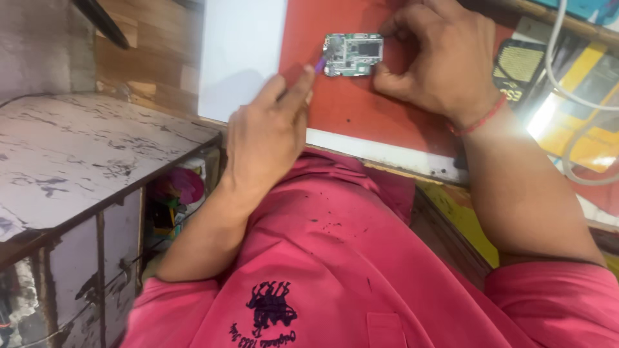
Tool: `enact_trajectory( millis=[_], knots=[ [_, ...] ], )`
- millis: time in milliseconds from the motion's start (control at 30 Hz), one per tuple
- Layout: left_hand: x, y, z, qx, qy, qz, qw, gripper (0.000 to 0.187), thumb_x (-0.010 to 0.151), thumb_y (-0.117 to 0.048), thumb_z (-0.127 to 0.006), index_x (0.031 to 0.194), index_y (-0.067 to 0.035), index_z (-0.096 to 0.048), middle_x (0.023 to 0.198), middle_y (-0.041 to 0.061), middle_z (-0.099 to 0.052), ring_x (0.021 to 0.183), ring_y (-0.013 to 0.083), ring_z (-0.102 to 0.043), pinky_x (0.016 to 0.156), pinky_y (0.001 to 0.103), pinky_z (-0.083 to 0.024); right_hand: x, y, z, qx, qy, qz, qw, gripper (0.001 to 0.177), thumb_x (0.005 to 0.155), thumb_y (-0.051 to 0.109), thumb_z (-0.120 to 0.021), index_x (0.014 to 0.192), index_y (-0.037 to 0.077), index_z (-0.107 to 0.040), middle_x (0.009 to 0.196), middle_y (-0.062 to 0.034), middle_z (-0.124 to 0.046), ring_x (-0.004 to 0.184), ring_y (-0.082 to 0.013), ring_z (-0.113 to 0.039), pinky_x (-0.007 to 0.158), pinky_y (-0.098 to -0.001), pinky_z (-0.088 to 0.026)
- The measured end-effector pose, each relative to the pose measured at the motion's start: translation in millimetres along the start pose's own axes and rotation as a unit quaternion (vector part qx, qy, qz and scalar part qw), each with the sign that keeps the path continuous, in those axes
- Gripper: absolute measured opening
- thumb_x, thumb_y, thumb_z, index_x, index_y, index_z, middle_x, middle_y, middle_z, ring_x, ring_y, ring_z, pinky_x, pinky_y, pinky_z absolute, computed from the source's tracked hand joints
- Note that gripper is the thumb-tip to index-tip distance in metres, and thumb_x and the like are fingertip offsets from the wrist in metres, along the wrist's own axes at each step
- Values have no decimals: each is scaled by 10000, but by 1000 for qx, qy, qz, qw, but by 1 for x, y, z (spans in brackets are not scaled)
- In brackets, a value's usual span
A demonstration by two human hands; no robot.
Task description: The person uses a purple toothbrush to scrub a small green circuit board placed on a red mat. They hold the board with one hand while brushing its surface with the other, occasionally flipping it over to clean different areas.
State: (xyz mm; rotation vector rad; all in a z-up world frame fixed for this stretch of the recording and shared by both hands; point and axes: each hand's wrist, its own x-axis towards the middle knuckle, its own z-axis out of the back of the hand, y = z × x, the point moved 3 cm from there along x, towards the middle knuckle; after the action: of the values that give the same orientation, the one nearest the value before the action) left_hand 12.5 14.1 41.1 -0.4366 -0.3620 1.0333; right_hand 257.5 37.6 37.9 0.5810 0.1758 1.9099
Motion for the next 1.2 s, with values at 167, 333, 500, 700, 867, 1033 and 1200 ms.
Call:
enact_trajectory(
  millis=[167,333,500,700,867,1033,1200],
  knots=[
    [1,3,-10,59,61,-45,995,521,902,-31,-613,1389,-203,-680,961,95,-614,597,339,-653,498,474,-518,3,1,4,31,20,8,999,216,848,144,-819,1032,68,-735,1000,-62,-666,871,-234,-673,749,-351,-528],
    [7,14,4,58,13,-10,998,479,999,-72,-598,1448,-237,-623,995,96,-572,719,327,-677,594,476,-542,9,6,11,55,38,0,998,288,845,145,-860,1107,78,-761,983,-76,-636,827,-238,-639,724,-373,-518],
    [1,14,-1,-11,48,30,998,454,972,-70,-582,1397,-210,-660,996,111,-594,630,352,-663,538,501,-529,14,16,14,23,68,35,997,508,745,264,-940,1197,102,-772,1005,-90,-613,816,-268,-635,668,-402,-501],
    [16,0,11,37,64,-14,997,494,920,-27,-576,1379,-178,-677,1001,94,-596,596,313,-659,506,470,-542,10,13,8,24,67,27,997,480,842,309,-932,1257,137,-761,1077,-62,-620,873,-234,-633,750,-384,-512],
    [22,-6,18,22,34,-28,999,430,1003,-50,-591,1415,-152,-658,969,103,-568,622,274,-653,535,440,-546,8,5,4,11,52,39,998,473,848,318,-928,1252,137,-761,1054,-59,-618,876,-234,-646,758,-385,-519],
    [2,-2,6,45,-3,10,999,464,952,-55,-619,1397,-171,-682,989,94,-592,602,314,-633,522,452,-531,2,8,3,17,68,15,997,478,869,374,-927,1254,144,-762,1041,-55,-616,884,-240,-641,740,-393,-504],
    [-6,-10,-5,6,24,14,1000,489,967,-12,-596,1420,-184,-656,982,107,-584,608,296,-653,488,431,-533,2,12,3,9,61,13,998,485,876,391,-912,1272,152,-766,1061,-51,-607,887,-241,-641,746,-392,-517]
  ],
)
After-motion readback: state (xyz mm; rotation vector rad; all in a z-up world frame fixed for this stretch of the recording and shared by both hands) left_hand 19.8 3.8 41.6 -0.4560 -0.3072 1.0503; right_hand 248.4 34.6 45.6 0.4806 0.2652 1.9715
